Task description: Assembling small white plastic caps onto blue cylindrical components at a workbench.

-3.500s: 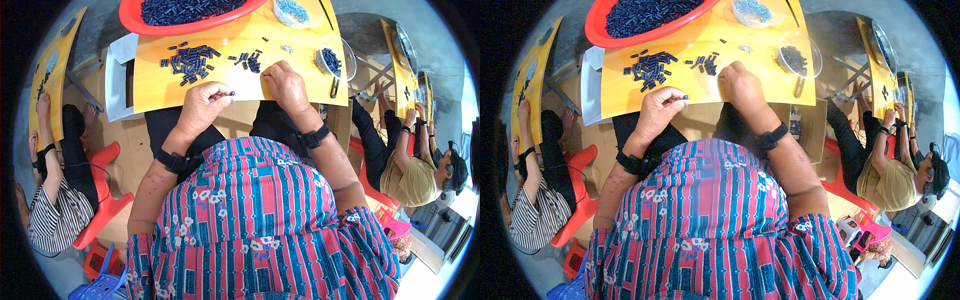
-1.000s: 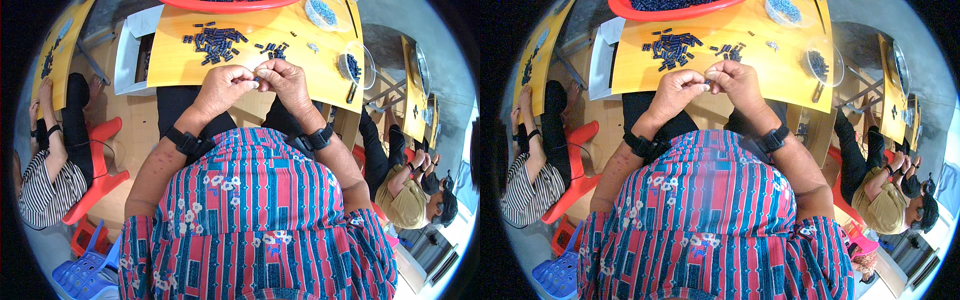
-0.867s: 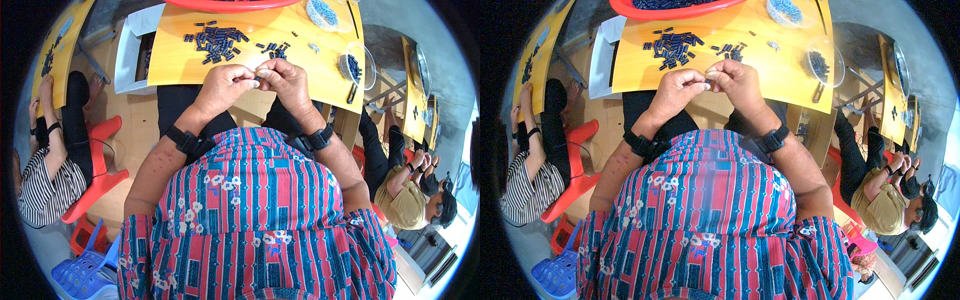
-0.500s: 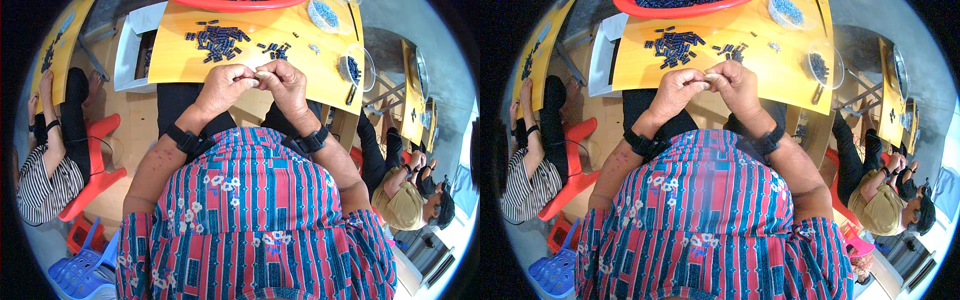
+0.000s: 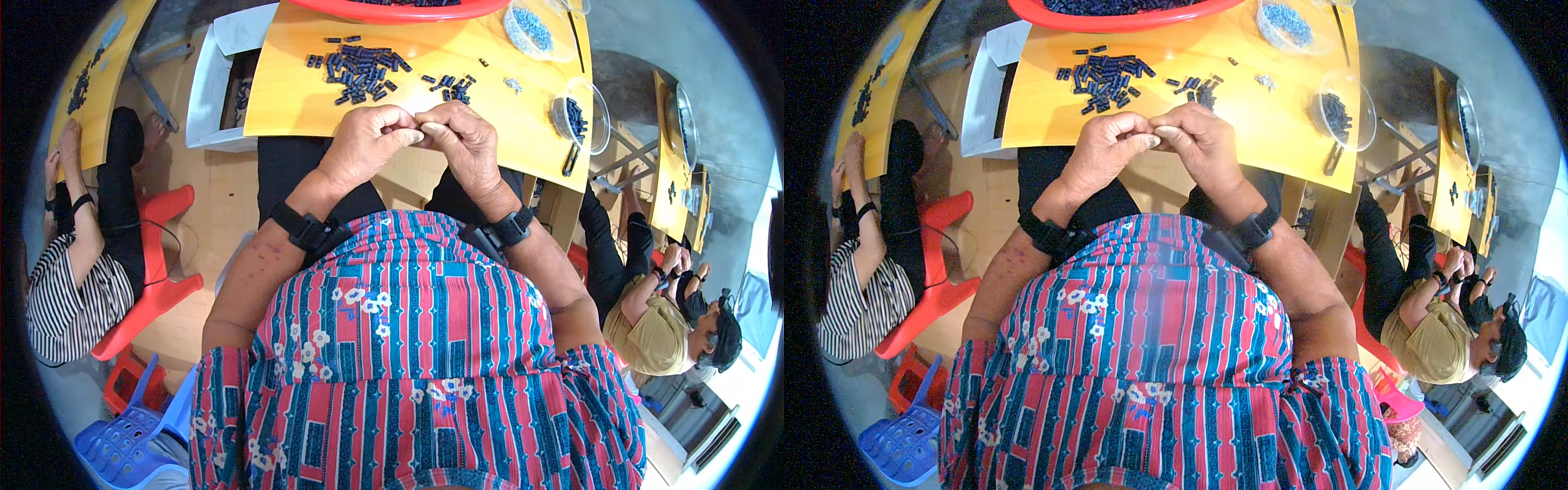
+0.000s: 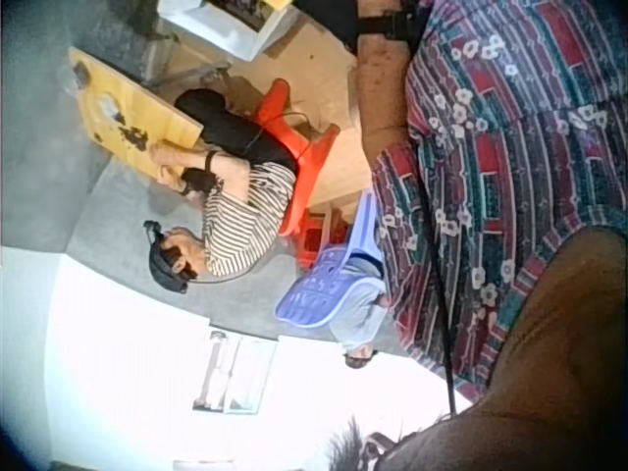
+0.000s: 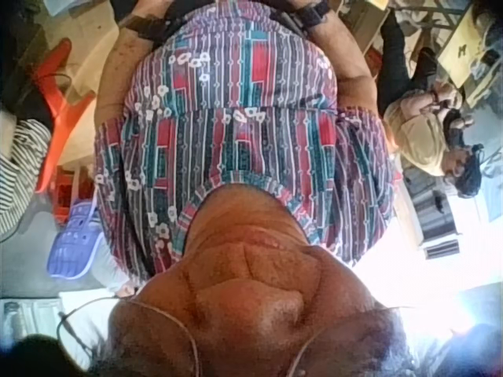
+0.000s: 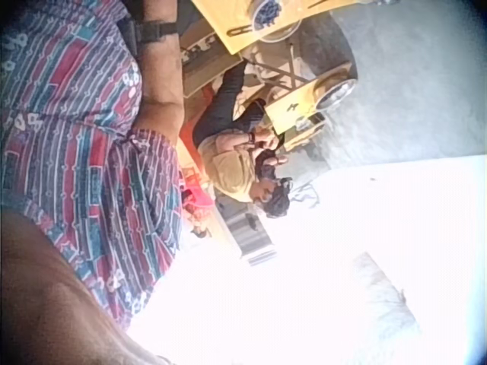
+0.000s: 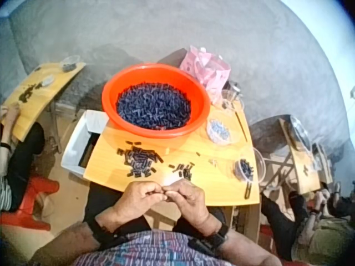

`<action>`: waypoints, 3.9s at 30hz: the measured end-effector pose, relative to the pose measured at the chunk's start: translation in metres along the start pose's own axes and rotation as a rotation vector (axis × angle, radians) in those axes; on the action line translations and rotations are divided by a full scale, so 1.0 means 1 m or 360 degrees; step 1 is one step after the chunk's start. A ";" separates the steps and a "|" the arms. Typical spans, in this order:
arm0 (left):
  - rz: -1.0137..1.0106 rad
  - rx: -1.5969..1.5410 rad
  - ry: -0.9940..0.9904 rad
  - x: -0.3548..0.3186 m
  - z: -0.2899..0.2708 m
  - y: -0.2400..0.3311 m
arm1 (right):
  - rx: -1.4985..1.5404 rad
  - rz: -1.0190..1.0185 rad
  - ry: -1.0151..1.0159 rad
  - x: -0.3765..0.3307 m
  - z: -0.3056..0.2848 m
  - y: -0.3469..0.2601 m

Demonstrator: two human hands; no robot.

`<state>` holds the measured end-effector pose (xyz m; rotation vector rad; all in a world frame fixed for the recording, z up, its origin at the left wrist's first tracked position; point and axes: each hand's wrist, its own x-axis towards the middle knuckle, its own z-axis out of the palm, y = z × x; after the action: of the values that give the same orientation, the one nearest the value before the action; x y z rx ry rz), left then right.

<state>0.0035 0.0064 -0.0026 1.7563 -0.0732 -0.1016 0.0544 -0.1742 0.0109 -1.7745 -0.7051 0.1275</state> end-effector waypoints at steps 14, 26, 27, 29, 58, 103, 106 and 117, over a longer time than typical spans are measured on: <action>0.0014 0.0023 0.0124 0.004 0.005 0.001 | 0.0305 0.0285 -0.0040 -0.003 -0.006 -0.002; 0.0559 0.0825 0.0237 0.014 0.008 0.002 | 0.0336 0.0526 0.0033 -0.010 -0.011 0.009; 0.0560 0.0821 0.0233 0.014 0.008 0.000 | 0.0332 0.0591 0.0027 -0.010 -0.012 0.010; 0.0583 0.0803 0.0235 0.015 0.007 -0.002 | 0.0428 0.0711 0.0041 -0.007 -0.011 0.005; 0.0666 0.0775 0.0187 -0.014 0.019 0.025 | 0.0578 0.0966 -0.0266 -0.018 -0.028 -0.028; 0.0210 0.0610 0.0077 0.000 0.013 0.022 | 0.0524 0.0683 -0.0468 -0.017 -0.036 -0.009; 0.0065 0.0096 0.0097 -0.008 0.008 0.020 | 0.0415 0.0517 -0.0430 -0.015 -0.026 -0.017; -0.0363 -0.0649 -0.0097 -0.001 0.002 0.014 | 0.0181 0.0199 -0.0237 -0.001 -0.018 -0.017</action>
<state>0.0022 0.0024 0.0113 1.3488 0.0985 -0.3146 0.0543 -0.1872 0.0314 -1.7116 -0.6793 0.3804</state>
